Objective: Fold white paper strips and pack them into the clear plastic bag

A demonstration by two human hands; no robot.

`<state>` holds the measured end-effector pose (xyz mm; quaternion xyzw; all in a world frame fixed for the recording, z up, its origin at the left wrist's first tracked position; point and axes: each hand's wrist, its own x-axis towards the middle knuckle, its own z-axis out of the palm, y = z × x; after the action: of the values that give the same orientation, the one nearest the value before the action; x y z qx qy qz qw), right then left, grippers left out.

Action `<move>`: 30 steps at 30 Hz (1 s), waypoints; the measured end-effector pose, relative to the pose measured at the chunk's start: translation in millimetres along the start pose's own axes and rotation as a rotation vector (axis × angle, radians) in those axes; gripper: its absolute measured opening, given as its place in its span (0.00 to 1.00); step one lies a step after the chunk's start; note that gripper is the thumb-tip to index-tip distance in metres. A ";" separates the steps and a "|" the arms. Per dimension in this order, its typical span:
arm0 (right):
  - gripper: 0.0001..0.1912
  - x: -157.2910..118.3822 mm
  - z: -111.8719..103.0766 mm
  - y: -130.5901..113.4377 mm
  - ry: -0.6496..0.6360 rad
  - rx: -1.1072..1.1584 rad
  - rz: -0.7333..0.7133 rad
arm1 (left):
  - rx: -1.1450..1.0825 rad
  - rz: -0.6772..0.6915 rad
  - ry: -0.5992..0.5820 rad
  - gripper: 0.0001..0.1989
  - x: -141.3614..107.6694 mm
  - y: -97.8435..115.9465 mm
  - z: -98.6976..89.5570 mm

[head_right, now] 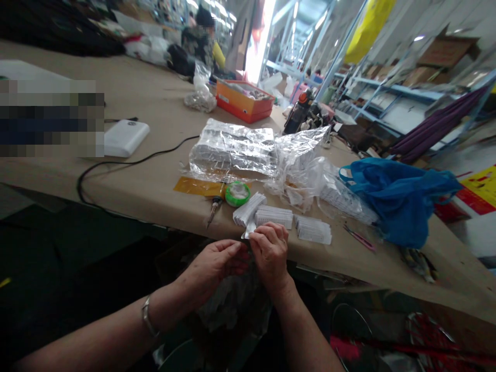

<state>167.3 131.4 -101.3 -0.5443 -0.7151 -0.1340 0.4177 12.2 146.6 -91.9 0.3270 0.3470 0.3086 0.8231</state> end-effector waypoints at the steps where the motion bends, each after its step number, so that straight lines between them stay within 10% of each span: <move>1: 0.05 1.6 0.3 0.4 0.003 0.009 0.008 | -0.044 0.001 -0.016 0.13 2.7 0.3 2.6; 30: 0.07 -20.8 -20.2 -28.3 -0.086 0.171 -0.111 | -0.239 0.027 0.114 0.20 22.2 -0.7 23.3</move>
<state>152.5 94.0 -96.9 -0.4712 -0.7703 -0.0719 0.4235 43.0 155.0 -87.9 0.2129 0.3495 0.3769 0.8310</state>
